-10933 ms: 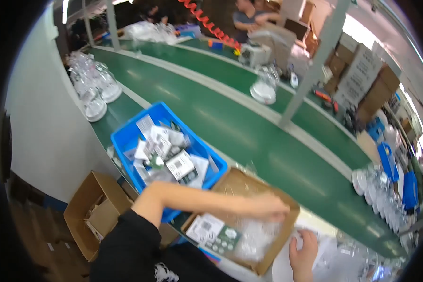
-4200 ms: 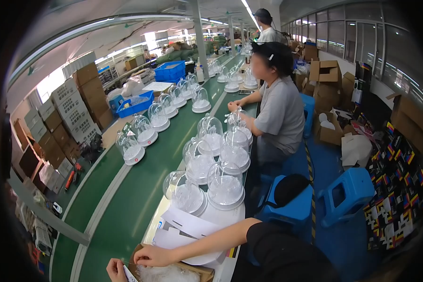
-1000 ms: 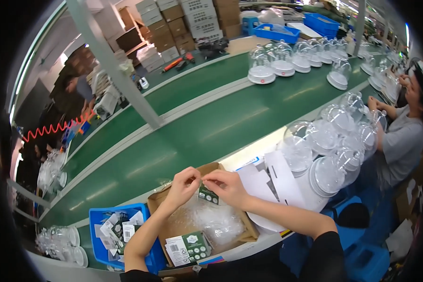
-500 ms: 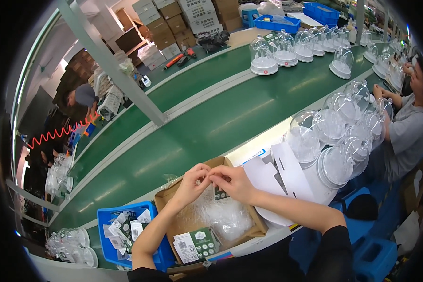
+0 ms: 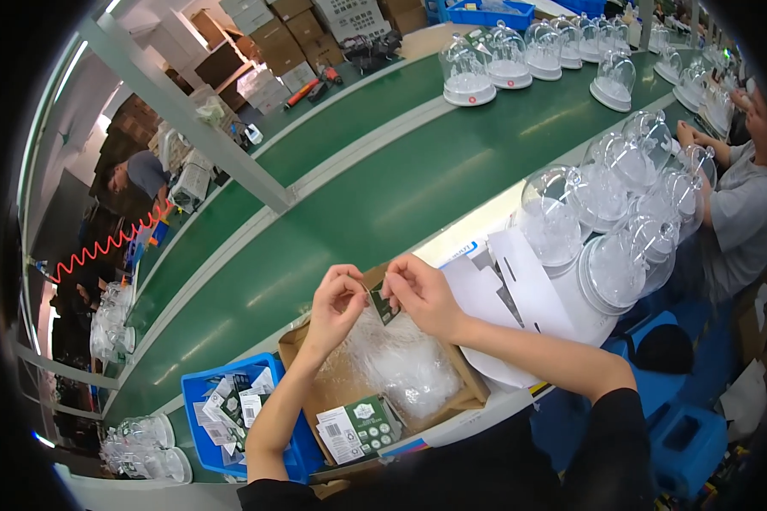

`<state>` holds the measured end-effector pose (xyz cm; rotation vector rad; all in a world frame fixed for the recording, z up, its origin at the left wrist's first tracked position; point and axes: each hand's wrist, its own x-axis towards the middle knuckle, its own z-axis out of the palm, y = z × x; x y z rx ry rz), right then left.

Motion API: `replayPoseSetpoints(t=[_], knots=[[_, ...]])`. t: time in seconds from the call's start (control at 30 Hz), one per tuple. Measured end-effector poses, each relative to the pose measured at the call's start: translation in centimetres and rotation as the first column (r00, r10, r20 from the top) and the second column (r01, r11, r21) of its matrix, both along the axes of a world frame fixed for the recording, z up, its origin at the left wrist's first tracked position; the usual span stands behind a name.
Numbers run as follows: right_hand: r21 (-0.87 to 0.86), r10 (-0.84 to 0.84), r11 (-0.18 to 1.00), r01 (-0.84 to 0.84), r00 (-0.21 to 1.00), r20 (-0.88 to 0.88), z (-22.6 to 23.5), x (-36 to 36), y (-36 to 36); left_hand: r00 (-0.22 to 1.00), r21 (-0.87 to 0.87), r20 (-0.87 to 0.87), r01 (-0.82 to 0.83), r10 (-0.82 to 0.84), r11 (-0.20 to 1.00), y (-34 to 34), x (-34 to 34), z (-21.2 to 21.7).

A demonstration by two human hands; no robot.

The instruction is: Assembling and packing small components, including instruction sheets and light fixtures, into boxes on a production line.

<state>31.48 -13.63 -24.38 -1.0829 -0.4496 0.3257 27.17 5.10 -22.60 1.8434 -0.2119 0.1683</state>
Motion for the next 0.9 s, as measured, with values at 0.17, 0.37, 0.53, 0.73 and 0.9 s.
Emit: replayPoseSetpoints(t=[0.17,0.37,0.53,0.73,0.9], knots=[[-0.081,0.059,0.995,-0.059,0.998,-0.011,0.6,0.1,0.0,0.998,-0.016,0.052,0.021,-0.020,1.000,-0.3,-0.1,-0.1],[-0.108,0.021,0.994,-0.017,0.999,0.036,0.1,0.4,-0.2,0.996,-0.079,-0.059,0.054,-0.059,0.995,-0.7,-0.3,-0.1],[-0.168,0.036,0.986,-0.014,0.991,0.125,0.0,0.4,-0.1,0.997,-0.106,-0.028,0.066,-0.069,0.992,-0.3,-0.1,0.0],[-0.288,0.121,0.956,-0.051,0.966,0.229,0.3,0.2,-0.4,0.985,-0.348,-0.085,0.112,-0.150,0.931,0.7,-0.4,0.1],[-0.306,0.169,0.948,-0.085,0.952,0.257,0.3,0.5,-0.2,0.956,-0.522,-0.219,0.052,-0.193,0.851,1.4,-0.2,0.4]])
